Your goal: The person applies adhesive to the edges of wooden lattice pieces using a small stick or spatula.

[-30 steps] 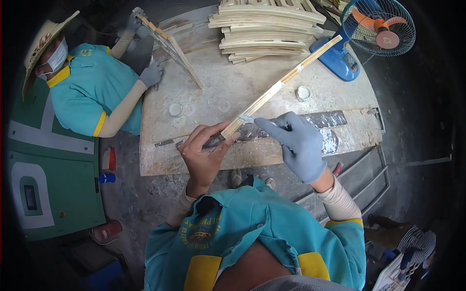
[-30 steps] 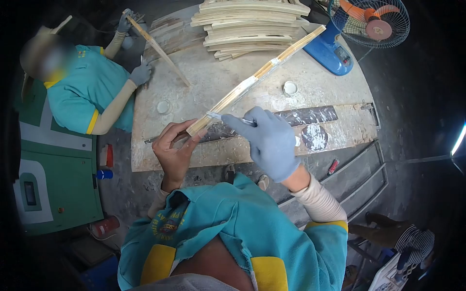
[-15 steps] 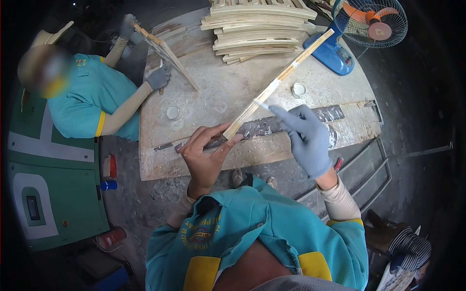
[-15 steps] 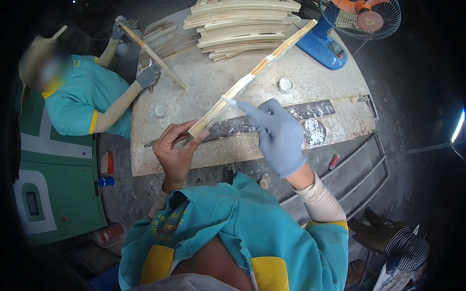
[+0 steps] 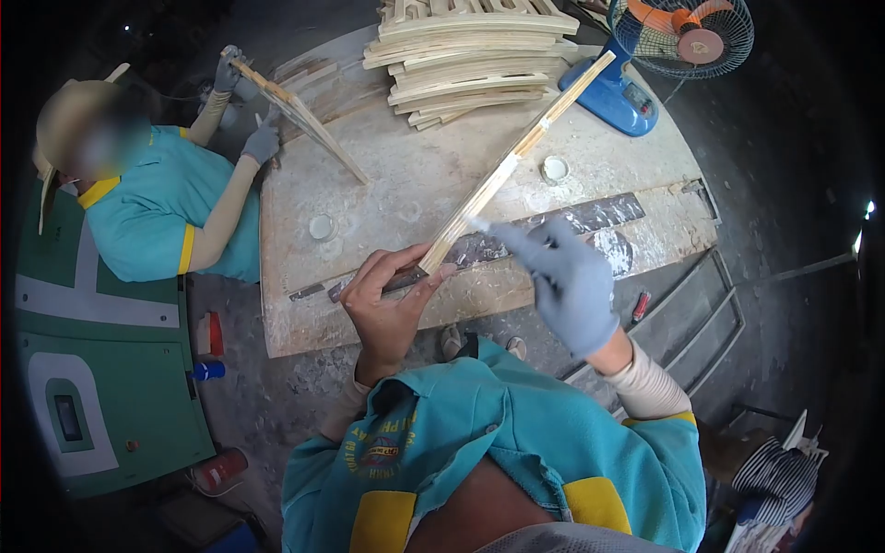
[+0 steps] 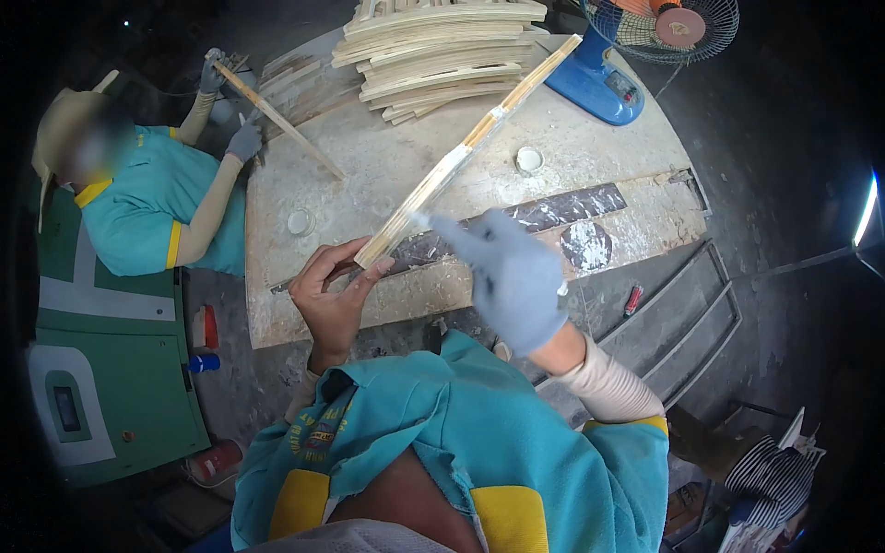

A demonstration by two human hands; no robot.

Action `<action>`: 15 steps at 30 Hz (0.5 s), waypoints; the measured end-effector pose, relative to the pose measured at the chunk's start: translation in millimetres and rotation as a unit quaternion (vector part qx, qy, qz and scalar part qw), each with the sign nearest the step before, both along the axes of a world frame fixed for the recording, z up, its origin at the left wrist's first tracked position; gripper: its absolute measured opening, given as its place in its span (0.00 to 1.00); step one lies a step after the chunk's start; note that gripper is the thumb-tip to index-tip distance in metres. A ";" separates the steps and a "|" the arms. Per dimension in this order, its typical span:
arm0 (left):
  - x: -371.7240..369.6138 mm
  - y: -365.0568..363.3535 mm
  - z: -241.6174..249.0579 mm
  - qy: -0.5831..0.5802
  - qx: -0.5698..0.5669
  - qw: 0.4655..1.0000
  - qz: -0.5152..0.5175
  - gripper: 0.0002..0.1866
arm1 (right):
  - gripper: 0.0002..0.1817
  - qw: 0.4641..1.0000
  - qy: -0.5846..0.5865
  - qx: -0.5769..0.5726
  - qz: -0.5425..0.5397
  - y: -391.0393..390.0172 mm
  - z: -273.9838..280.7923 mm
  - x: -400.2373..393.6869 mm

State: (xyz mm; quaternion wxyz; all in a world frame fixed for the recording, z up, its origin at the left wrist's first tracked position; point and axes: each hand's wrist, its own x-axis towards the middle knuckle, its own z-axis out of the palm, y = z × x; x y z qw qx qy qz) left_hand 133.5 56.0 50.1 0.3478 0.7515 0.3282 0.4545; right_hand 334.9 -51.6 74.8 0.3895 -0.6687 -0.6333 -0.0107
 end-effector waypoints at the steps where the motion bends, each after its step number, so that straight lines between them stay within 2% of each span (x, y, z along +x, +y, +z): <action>1: -0.7 -0.7 0.1 0.000 -0.001 1.000 -0.001 0.17 | 0.35 1.000 -0.012 -0.018 0.013 -4.2 -0.7 -2.9; 5: 0.6 -4.8 1.9 0.001 0.001 1.000 -0.005 0.17 | 0.34 1.000 0.009 -0.001 -0.027 1.8 7.6 17.2; 7: 1.5 -5.9 2.1 -0.003 0.000 1.000 -0.007 0.17 | 0.33 0.994 -0.032 -0.025 -0.099 6.7 0.4 25.3; 8: 1.0 -5.7 1.6 -0.003 -0.003 1.000 -0.004 0.17 | 0.33 0.994 -0.032 -0.023 -0.100 4.8 -1.6 21.6; 11: 1.8 -6.4 2.7 -0.003 -0.004 1.000 0.000 0.17 | 0.30 0.999 0.036 -0.029 0.009 -9.6 2.7 -0.6; 15: 0.4 -6.9 0.8 0.009 0.013 1.000 0.004 0.17 | 0.30 0.996 0.086 -0.029 0.008 -8.0 0.8 5.9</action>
